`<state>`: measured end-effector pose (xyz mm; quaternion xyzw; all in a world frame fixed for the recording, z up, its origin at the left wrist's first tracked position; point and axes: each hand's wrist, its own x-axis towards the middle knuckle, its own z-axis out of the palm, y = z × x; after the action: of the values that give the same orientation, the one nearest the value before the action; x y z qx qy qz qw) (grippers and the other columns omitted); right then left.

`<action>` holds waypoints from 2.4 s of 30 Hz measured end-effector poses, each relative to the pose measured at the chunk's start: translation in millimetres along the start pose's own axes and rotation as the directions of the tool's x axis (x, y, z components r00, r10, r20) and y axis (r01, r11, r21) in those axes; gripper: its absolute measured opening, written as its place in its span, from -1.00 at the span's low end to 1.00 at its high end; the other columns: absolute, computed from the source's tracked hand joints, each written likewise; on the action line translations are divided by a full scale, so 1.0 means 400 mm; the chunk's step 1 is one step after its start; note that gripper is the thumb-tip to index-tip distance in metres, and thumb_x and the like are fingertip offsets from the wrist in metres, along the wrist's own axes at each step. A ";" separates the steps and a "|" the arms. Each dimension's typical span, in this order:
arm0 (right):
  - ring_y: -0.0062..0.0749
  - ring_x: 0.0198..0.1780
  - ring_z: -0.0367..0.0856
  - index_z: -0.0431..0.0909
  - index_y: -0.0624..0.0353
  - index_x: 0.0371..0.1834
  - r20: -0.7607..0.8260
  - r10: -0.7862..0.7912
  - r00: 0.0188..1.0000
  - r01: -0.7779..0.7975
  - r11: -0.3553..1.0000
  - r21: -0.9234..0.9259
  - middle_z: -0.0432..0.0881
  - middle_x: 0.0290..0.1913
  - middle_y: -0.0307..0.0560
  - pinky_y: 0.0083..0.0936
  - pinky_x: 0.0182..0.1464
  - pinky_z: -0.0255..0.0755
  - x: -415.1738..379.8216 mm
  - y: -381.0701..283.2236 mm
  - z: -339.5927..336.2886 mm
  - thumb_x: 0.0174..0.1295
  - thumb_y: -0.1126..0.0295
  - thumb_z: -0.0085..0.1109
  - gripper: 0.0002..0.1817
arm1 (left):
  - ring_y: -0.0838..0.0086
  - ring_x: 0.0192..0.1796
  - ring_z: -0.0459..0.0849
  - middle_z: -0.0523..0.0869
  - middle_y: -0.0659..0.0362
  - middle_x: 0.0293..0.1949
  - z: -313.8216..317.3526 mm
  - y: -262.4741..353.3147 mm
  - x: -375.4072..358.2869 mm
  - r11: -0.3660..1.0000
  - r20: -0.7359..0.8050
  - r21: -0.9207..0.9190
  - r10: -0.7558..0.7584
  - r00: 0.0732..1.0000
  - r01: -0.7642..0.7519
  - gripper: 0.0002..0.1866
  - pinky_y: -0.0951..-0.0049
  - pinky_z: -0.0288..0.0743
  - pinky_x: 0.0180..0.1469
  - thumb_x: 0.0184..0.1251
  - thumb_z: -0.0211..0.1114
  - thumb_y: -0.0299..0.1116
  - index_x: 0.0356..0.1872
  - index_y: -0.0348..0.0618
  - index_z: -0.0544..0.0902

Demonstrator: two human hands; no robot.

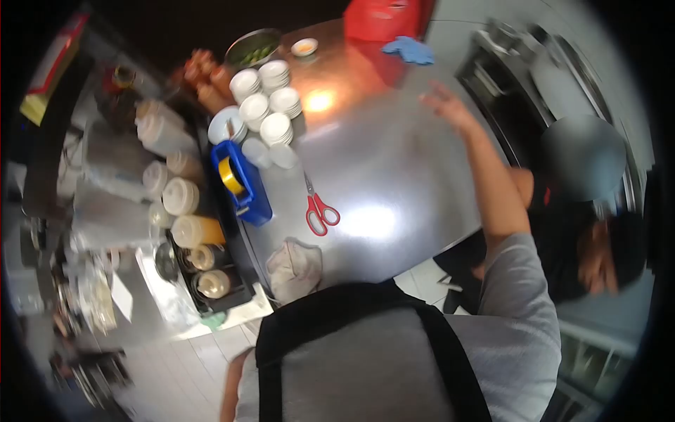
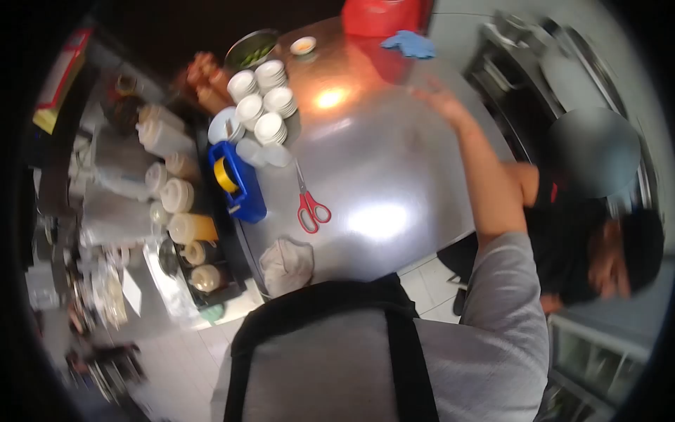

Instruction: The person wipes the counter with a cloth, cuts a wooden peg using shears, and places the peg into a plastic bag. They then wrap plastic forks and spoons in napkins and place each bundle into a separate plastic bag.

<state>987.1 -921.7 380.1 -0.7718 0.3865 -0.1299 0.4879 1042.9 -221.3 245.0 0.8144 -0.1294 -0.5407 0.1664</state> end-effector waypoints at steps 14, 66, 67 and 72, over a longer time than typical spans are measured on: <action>0.09 0.42 0.19 0.33 -0.21 0.36 0.283 -0.585 0.760 0.391 0.063 -0.918 0.24 0.43 -0.03 -0.06 0.33 0.22 1.259 0.455 0.074 0.29 -0.09 -0.15 -0.42 | -0.13 0.35 0.24 0.11 -0.12 0.41 -0.014 0.848 0.133 0.845 -0.520 0.516 0.440 0.732 -0.141 -0.33 0.00 0.31 0.27 0.05 0.44 -0.22 0.26 0.35 0.44; -0.35 -0.02 0.62 0.49 -0.13 0.16 0.152 -0.894 0.422 0.804 0.446 0.393 0.65 -0.05 -0.06 -0.49 0.04 0.44 -0.012 -0.562 0.883 0.24 0.25 0.22 -0.60 | 0.24 0.37 0.31 0.31 -0.02 0.36 0.134 0.276 -0.419 0.142 -0.671 -0.696 0.220 0.708 -0.704 -0.18 0.25 0.22 0.31 0.38 -0.10 0.28 0.42 -0.17 0.13; -0.31 0.00 0.61 0.48 -0.07 0.17 0.194 -0.900 0.390 0.792 0.435 0.428 0.65 -0.06 -0.05 -0.44 0.07 0.44 0.030 -0.535 0.918 0.23 0.23 0.23 -0.58 | 0.24 0.36 0.33 0.32 -0.03 0.36 0.144 0.260 -0.430 0.123 -0.691 -0.695 0.157 0.706 -0.708 -0.17 0.25 0.24 0.30 0.37 -0.10 0.29 0.42 -0.18 0.14; 0.06 0.23 0.38 0.28 0.15 0.32 -0.083 -0.805 0.587 0.807 0.590 -0.006 0.42 0.19 0.24 -0.21 0.23 0.32 0.055 -0.443 0.898 0.17 0.10 0.28 -0.31 | 0.23 0.29 0.43 0.40 -0.03 0.30 0.164 0.199 -0.466 0.143 -0.740 -0.670 -0.049 0.671 -0.728 -0.24 0.27 0.31 0.27 0.41 -0.11 0.25 0.38 -0.19 0.21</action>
<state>1292.6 -663.4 351.5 -0.8495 0.0116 -0.3724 0.3735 908.6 -229.7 410.4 0.5981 0.0900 -0.1461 0.7828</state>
